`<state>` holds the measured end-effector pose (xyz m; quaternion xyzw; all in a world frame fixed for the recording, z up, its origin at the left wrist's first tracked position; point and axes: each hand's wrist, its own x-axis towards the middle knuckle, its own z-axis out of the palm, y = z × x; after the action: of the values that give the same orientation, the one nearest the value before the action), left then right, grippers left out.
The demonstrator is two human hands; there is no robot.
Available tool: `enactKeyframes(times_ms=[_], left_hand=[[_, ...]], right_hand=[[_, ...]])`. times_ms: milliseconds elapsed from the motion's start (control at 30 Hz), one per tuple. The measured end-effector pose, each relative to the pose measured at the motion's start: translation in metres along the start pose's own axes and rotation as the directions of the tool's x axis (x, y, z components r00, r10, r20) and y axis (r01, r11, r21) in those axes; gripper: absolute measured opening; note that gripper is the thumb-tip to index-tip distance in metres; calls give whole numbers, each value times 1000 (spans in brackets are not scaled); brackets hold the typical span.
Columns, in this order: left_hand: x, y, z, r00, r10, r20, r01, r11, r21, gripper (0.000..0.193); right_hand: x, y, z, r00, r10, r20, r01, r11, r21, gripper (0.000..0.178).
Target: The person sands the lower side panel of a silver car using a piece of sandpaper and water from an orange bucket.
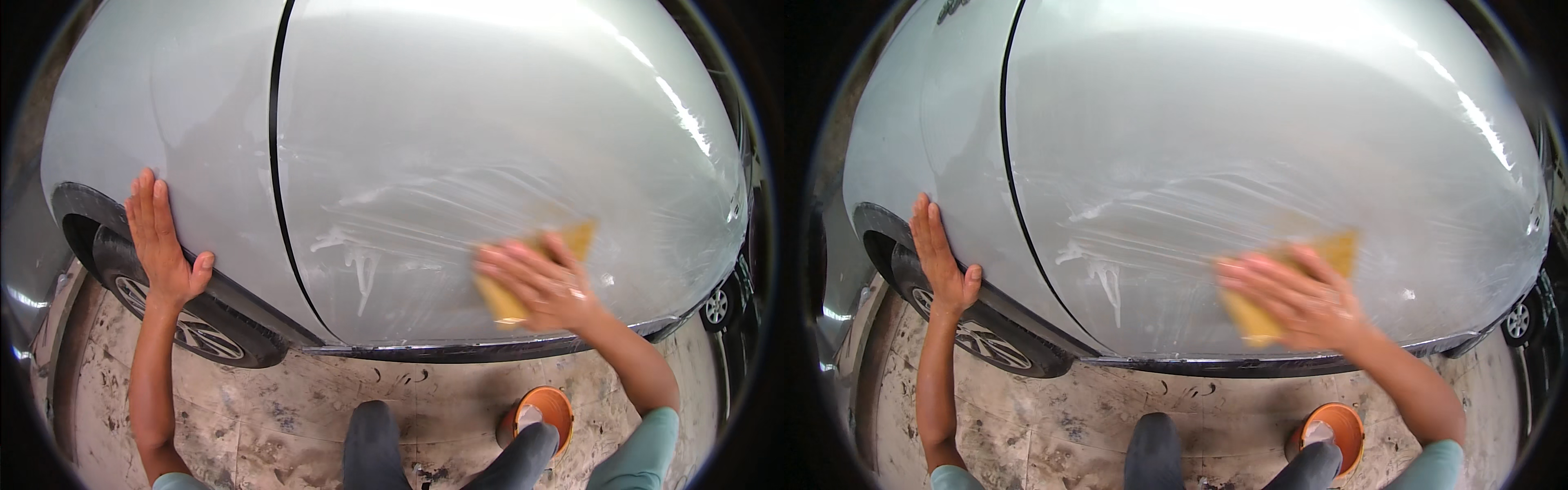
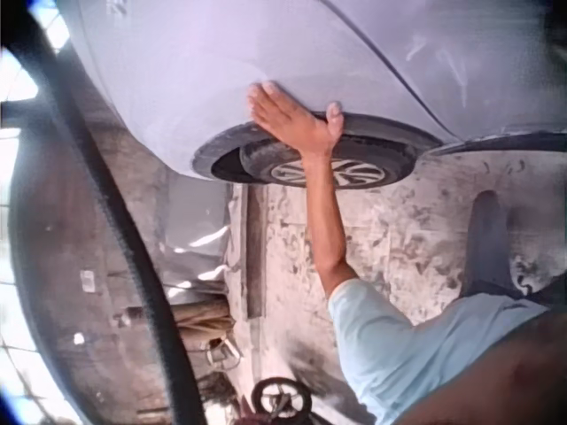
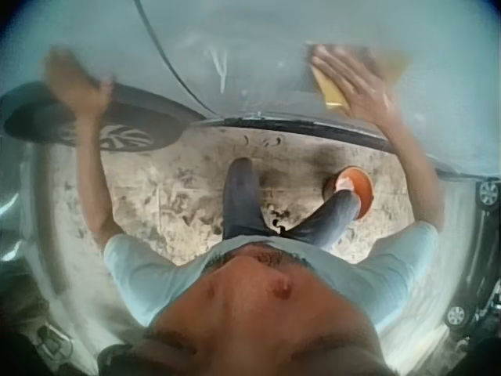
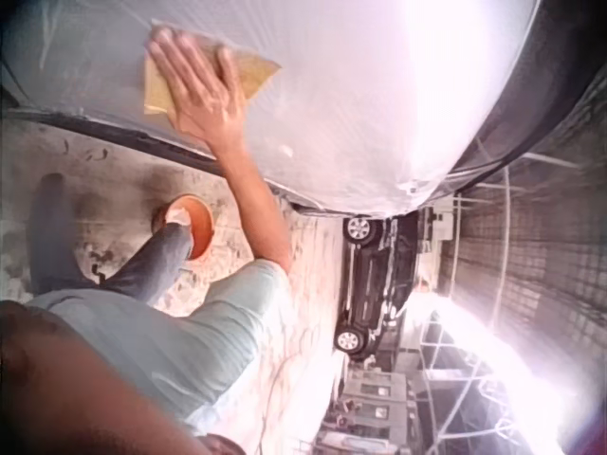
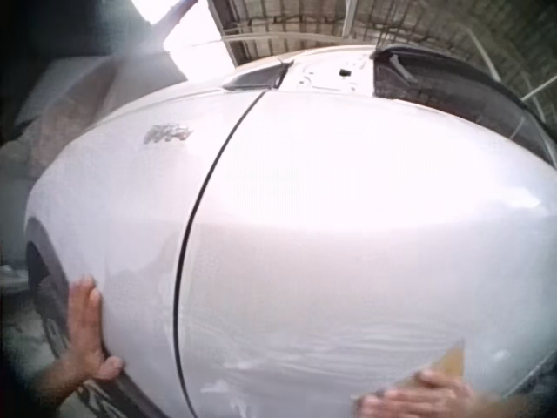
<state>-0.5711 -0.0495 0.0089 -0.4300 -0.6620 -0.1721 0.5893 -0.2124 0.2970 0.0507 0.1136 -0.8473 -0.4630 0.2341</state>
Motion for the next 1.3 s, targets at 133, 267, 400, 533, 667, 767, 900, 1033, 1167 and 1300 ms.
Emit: enactKeyframes(times_ms=[133,267,400,533,667,767,900,1033,1167,1300], left_hand=[[11,10,7,999,18,-33,-20,999,-34,91],[-3,4,16,999,-27,-43,24,996,-82,91],[0,-3,2,1000,-4,-30,3,999,-48,90],[14,12,4,998,34,-52,-37,998,-48,87],[3,9,17,997,-1,-74,-7,994,-106,90],[-1,2,10,999,-7,-41,4,996,-87,91],[17,5,0,996,40,-77,-43,998,-48,91],[12,13,12,997,18,-80,-24,997,-75,91],[2,5,12,999,10,-53,-15,996,-87,91],[7,0,0,999,3,-32,-5,999,-46,92]], right_hand=[[-20,-7,4,987,159,-23,-153,977,151,64],[105,-33,-24,998,64,-16,-50,891,452,63],[24,-2,-4,998,-41,51,38,997,62,63],[-40,6,9,997,68,32,-67,998,-18,67],[90,-11,-21,1000,4,4,-5,916,401,75],[74,-5,-13,998,-43,-49,50,989,138,70],[-46,22,17,992,91,-90,-85,994,66,54],[32,13,-2,993,43,-109,-39,999,32,63],[109,-1,-13,968,34,-250,15,981,193,68],[6,18,7,990,42,-132,-42,999,2,60]])
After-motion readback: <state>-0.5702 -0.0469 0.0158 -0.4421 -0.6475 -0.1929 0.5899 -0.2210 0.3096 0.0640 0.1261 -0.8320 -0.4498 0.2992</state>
